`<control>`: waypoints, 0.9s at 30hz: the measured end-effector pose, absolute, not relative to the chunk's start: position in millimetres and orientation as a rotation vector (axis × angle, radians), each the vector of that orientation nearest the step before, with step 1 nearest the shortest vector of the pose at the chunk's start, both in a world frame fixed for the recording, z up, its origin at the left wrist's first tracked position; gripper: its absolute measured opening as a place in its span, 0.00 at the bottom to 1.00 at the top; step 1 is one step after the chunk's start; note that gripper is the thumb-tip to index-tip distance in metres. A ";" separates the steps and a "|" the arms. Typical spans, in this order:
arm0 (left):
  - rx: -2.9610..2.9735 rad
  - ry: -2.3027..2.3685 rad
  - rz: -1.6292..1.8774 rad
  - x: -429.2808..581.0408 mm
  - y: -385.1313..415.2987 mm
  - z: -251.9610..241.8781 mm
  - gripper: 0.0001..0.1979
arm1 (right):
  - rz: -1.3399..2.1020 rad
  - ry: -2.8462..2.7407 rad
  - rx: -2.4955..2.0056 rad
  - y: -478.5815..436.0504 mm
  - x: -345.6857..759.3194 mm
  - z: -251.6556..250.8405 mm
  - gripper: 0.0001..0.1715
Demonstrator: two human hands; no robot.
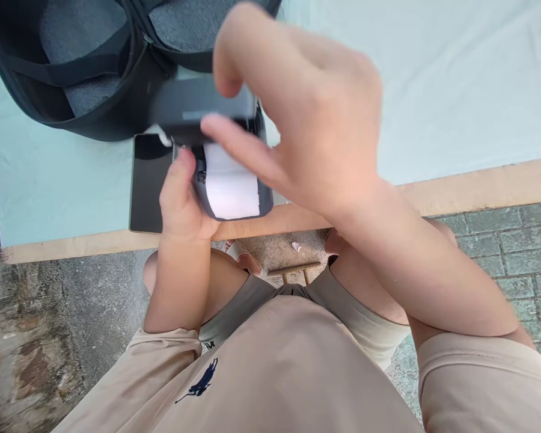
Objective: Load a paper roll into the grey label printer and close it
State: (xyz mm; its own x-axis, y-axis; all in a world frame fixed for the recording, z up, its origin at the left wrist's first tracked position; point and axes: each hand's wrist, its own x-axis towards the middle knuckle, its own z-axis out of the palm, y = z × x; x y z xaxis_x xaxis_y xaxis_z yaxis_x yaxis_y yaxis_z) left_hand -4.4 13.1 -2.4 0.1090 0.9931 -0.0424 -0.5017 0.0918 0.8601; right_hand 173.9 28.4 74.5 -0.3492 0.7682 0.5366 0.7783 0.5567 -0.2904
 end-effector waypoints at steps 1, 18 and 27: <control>0.817 0.777 1.270 -4.7 12.7 -3.0 0.11 | 0.009 -2.102 -1.288 27.6 173.4 75.2 0.24; 0.858 0.910 1.243 -4.7 10.9 -4.3 0.18 | 0.196 -2.505 -1.623 36.0 158.9 72.8 0.14; 0.811 0.911 1.220 -2.9 10.0 3.4 0.14 | 0.140 -2.577 -1.662 36.7 156.2 76.6 0.20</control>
